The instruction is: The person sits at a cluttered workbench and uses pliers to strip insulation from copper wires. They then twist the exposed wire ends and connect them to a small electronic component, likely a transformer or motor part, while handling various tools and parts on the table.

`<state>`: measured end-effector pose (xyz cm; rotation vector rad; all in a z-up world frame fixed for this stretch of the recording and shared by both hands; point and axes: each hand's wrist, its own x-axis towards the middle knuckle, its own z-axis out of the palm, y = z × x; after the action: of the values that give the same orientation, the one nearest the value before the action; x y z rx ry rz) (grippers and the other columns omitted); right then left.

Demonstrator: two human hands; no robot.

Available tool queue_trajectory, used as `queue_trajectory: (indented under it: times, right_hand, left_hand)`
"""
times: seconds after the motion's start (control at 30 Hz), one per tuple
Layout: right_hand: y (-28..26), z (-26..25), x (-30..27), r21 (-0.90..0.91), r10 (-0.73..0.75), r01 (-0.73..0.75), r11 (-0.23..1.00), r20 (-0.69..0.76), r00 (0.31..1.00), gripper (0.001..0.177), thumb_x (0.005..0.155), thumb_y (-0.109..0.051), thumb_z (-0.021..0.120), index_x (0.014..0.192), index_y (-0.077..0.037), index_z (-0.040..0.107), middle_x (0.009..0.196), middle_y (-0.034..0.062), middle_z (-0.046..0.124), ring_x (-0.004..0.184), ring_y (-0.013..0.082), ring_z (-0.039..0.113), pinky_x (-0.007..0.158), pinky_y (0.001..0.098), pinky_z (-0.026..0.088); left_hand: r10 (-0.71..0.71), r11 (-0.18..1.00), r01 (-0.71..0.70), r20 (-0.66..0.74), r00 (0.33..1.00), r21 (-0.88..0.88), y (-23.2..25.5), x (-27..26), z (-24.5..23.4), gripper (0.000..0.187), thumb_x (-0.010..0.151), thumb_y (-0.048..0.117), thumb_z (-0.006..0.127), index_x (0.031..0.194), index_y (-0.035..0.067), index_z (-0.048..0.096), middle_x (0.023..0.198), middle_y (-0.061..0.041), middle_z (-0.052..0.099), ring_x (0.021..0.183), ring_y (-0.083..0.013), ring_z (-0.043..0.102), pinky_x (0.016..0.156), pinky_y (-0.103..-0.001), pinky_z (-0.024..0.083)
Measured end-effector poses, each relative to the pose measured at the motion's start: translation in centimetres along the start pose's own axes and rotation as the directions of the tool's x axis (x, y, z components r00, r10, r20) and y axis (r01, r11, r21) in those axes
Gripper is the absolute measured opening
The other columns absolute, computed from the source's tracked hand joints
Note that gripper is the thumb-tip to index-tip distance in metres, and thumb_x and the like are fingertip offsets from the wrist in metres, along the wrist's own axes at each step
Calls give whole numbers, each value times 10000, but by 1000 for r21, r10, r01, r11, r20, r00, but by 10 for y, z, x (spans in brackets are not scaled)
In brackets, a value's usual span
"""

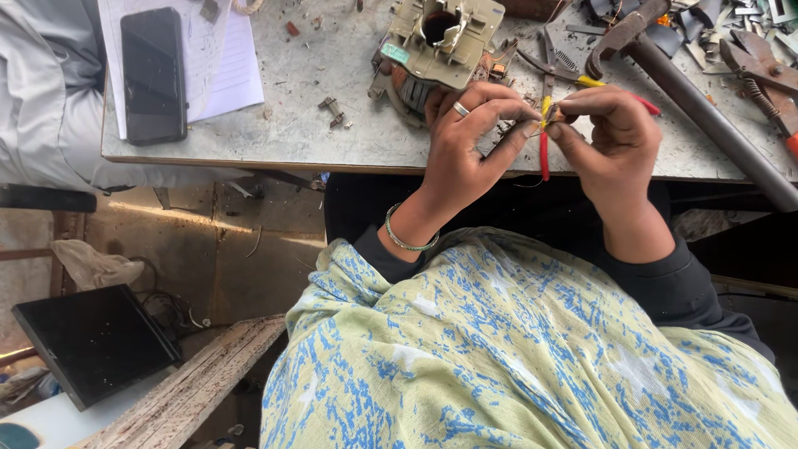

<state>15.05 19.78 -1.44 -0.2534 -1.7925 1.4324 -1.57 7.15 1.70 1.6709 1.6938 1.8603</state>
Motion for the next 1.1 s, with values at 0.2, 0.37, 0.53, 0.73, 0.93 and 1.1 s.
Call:
queue_trajectory:
  times: [0.2, 0.37, 0.53, 0.73, 0.93, 1.1]
  right_hand:
    - [7, -6, -6, 59, 69, -66, 996, -47, 996, 200, 1028, 140, 764, 1147, 70, 620, 1154, 147, 675, 1078, 152, 684, 984, 260, 570]
    - [8, -5, -6, 52, 66, -64, 997, -47, 997, 221, 1026, 121, 774, 1162, 56, 613, 1144, 142, 671, 1066, 142, 685, 972, 254, 578]
    - [11, -4, -4, 32, 59, -57, 998, -63, 996, 215, 1027, 142, 757, 1147, 50, 605, 1165, 147, 666, 1083, 149, 695, 981, 267, 590]
    - [7, 1, -3, -112, -52, 56, 992, 32, 998, 258, 986, 199, 745, 1125, 49, 587, 1163, 161, 636, 1047, 146, 672, 924, 255, 580]
    - [6, 4, -7, -190, -123, 114, 975, -40, 992, 301, 976, 216, 780, 1121, 39, 584, 1115, 152, 635, 1018, 162, 668, 904, 259, 580]
    - [7, 7, -7, -258, -163, 145, 955, -52, 985, 299, 984, 215, 775, 1112, 30, 579, 1145, 155, 625, 1024, 166, 658, 907, 274, 594]
  left_hand:
    - [80, 993, -81, 22, 997, 83, -5, -2, 3, 162, 902, 79, 815, 1043, 87, 737, 1088, -7, 679, 1106, -212, 640, 934, -321, 544]
    - [98, 989, -102, 37, 994, 107, -8, -4, 4, 174, 894, 84, 820, 1048, 79, 739, 1093, -2, 677, 1155, -222, 617, 978, -343, 524]
    - [85, 990, -90, 47, 995, 110, -9, -3, 1, 143, 916, 139, 811, 1033, 97, 741, 1083, 11, 690, 1144, -193, 619, 969, -308, 457]
    - [-44, 995, 39, 51, 998, 91, -5, -7, -2, 83, 986, 184, 722, 1015, 109, 703, 1117, 16, 668, 1119, -147, 613, 1091, -368, 333]
    - [89, 983, -101, 86, 992, 150, -1, -5, -5, 108, 921, 177, 798, 984, 146, 716, 1133, 18, 629, 1234, -208, 570, 1076, -346, 342]
    - [150, 972, -166, 108, 983, 168, -1, -2, -4, 127, 902, 164, 807, 995, 149, 723, 1182, -9, 604, 1260, -259, 548, 1129, -407, 352]
